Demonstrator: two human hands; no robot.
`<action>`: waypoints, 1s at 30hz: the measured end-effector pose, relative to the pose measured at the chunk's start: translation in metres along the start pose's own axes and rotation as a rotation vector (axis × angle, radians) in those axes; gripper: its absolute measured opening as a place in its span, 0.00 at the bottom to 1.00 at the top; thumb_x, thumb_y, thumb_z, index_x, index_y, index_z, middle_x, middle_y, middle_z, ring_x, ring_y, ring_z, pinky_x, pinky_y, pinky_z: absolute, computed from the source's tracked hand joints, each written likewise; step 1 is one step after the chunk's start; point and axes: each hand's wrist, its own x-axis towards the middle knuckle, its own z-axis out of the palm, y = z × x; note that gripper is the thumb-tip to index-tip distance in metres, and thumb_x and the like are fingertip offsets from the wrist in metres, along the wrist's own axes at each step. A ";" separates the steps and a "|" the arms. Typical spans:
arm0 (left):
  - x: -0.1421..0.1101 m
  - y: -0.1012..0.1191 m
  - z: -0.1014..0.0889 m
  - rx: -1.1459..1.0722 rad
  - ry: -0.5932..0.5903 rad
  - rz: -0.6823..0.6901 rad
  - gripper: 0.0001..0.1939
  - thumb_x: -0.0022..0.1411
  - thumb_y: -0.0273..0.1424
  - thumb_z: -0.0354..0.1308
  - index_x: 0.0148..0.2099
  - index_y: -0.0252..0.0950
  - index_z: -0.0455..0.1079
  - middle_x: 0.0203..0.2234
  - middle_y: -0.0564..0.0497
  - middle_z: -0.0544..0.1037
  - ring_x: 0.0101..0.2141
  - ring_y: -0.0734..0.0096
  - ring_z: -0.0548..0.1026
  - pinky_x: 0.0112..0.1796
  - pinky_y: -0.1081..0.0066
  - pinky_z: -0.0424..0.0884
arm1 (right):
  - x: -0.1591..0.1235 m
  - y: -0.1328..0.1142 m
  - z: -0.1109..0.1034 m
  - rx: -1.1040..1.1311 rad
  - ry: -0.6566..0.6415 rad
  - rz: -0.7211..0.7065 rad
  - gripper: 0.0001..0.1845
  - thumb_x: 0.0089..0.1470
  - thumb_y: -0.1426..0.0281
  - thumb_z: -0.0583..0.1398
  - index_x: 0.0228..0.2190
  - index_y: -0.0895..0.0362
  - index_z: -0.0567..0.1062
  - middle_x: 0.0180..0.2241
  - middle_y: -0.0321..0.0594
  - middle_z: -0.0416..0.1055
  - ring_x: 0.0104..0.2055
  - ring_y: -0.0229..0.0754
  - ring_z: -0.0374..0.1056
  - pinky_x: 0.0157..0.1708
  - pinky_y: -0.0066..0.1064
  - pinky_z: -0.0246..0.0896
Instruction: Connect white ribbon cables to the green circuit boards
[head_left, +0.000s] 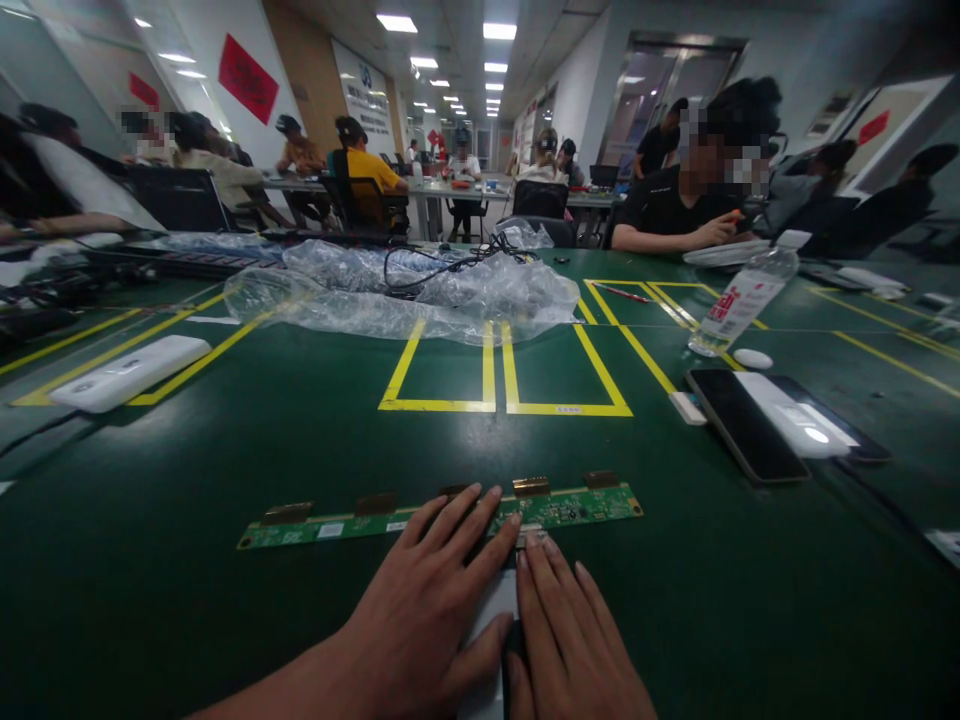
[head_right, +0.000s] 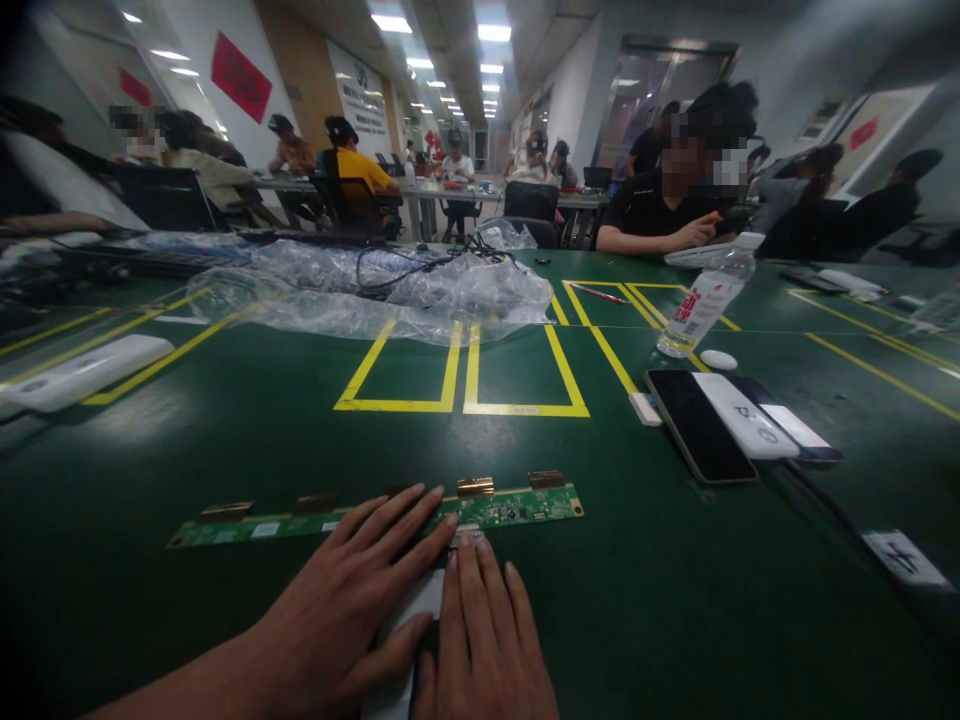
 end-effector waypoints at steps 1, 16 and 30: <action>0.000 0.000 0.000 -0.002 0.002 -0.002 0.37 0.66 0.41 0.51 0.72 0.45 0.42 0.69 0.48 0.44 0.68 0.55 0.47 0.63 0.50 0.50 | 0.000 0.001 -0.001 0.002 -0.005 -0.005 0.28 0.58 0.65 0.56 0.57 0.67 0.68 0.61 0.52 0.62 0.61 0.56 0.62 0.51 0.44 0.70; 0.001 -0.001 -0.001 -0.022 0.023 0.005 0.37 0.64 0.39 0.53 0.72 0.45 0.46 0.69 0.49 0.47 0.67 0.55 0.49 0.63 0.50 0.50 | 0.002 0.004 -0.003 0.101 -0.093 0.038 0.30 0.60 0.67 0.55 0.61 0.64 0.63 0.64 0.50 0.58 0.63 0.53 0.58 0.55 0.42 0.67; 0.001 -0.007 -0.006 -0.094 0.008 0.042 0.41 0.59 0.37 0.57 0.72 0.46 0.46 0.69 0.50 0.47 0.67 0.56 0.48 0.64 0.52 0.48 | 0.021 0.010 -0.028 0.113 -0.105 0.014 0.25 0.58 0.72 0.52 0.55 0.66 0.71 0.59 0.52 0.65 0.59 0.51 0.65 0.51 0.43 0.70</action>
